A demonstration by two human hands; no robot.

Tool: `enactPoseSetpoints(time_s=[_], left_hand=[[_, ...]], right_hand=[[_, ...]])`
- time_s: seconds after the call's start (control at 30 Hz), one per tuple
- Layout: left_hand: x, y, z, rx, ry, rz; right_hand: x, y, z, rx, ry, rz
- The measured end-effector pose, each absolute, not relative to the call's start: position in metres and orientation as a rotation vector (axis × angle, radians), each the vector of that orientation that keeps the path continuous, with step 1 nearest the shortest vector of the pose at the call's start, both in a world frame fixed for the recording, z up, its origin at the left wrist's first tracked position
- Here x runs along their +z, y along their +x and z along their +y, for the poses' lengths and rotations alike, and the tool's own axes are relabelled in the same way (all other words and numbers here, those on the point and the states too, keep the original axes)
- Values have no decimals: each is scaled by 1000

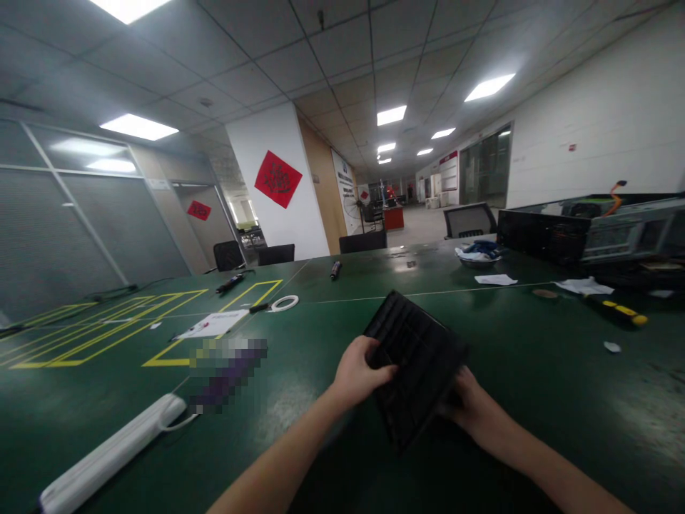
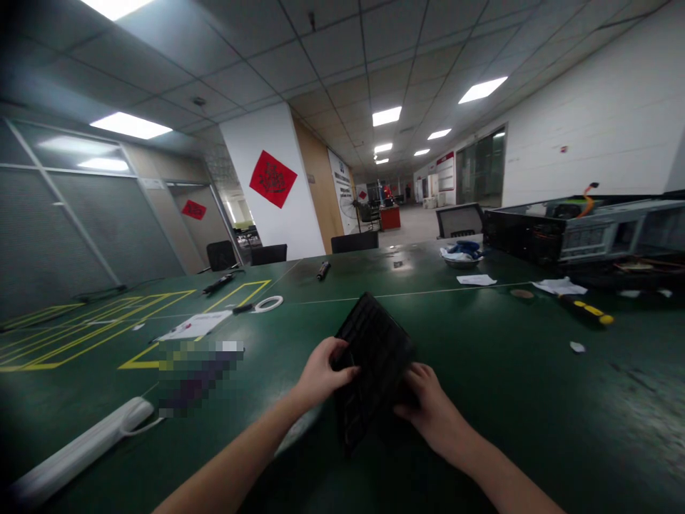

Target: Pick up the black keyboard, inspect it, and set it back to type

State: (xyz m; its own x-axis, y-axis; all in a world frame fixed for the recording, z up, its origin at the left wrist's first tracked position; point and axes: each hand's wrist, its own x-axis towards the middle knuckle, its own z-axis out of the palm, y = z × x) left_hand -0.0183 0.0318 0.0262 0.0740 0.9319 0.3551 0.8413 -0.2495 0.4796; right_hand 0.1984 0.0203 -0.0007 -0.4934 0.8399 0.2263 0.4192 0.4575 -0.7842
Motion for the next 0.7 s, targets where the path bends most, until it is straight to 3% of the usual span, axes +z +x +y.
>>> enactPoseSetpoints(time_s=[0.13,0.23,0.5,0.7], left_hand=[[53,-76,74,540,1803,2504],[68,-115,100,409,1635,2689],[55,-141,120,256,1497,2823],[57,-115,91,228,1833,2776]], right_hand=[[10,208,17,1101,-1186,-2094],[8,208,18,1172,-1194,-2063],[-6,207,23,1158,-1154,-2062],[1,207,21,1173,-1175,-2046]])
